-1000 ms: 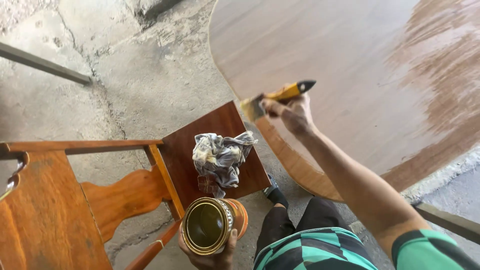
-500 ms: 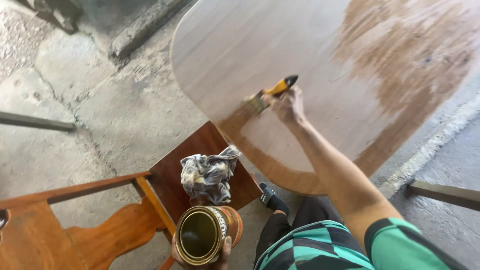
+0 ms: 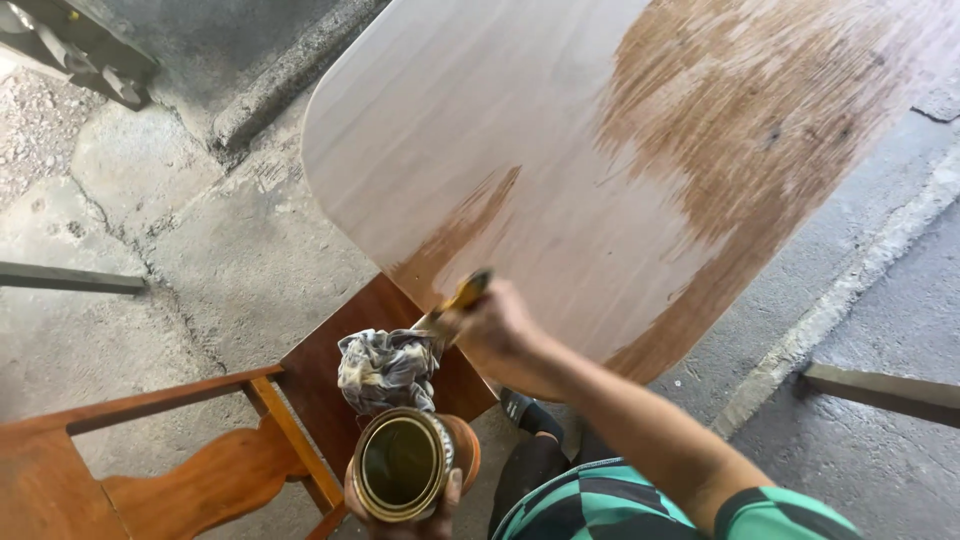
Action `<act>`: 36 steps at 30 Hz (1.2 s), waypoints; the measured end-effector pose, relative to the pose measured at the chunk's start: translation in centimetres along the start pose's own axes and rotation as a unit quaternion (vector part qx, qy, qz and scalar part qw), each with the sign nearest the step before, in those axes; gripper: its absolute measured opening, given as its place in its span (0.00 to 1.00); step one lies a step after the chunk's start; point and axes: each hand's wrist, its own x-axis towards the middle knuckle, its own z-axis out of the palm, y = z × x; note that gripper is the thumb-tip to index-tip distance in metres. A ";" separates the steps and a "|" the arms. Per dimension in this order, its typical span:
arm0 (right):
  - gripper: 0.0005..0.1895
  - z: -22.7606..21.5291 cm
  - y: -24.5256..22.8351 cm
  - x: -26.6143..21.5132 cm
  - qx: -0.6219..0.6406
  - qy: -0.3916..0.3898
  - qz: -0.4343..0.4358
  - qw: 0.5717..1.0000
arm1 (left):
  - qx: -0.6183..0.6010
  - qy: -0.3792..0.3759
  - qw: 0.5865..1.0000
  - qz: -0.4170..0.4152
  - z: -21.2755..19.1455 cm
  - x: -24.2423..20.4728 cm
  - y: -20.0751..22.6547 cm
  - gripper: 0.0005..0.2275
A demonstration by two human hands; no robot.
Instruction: The recorder is applying varnish to a wooden tabletop using a paint brush.
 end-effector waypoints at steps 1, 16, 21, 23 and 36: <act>0.06 -1.7 2.3 1.3 0.028 0.020 0.072 0.997 | 0.011 0.000 1.000 -0.001 0.2 -0.2 0.4 0.51; 0.10 -7.3 7.9 -4.8 -0.131 0.124 -0.152 0.972 | 0.049 0.041 0.994 0.094 4.0 -1.9 8.6 0.46; 0.09 -10.3 -1.2 -10.2 0.106 -0.034 -0.135 0.985 | 0.086 0.065 0.987 0.120 4.1 -2.3 8.9 0.45; 0.07 -11.1 -4.7 -11.6 0.076 -0.195 -0.256 0.944 | 0.114 0.065 0.977 0.171 4.2 -2.9 8.4 0.46; 0.09 -8.6 -3.5 -10.6 -0.241 -0.360 -0.329 0.839 | 0.089 0.041 0.978 0.185 4.3 -5.0 9.2 0.46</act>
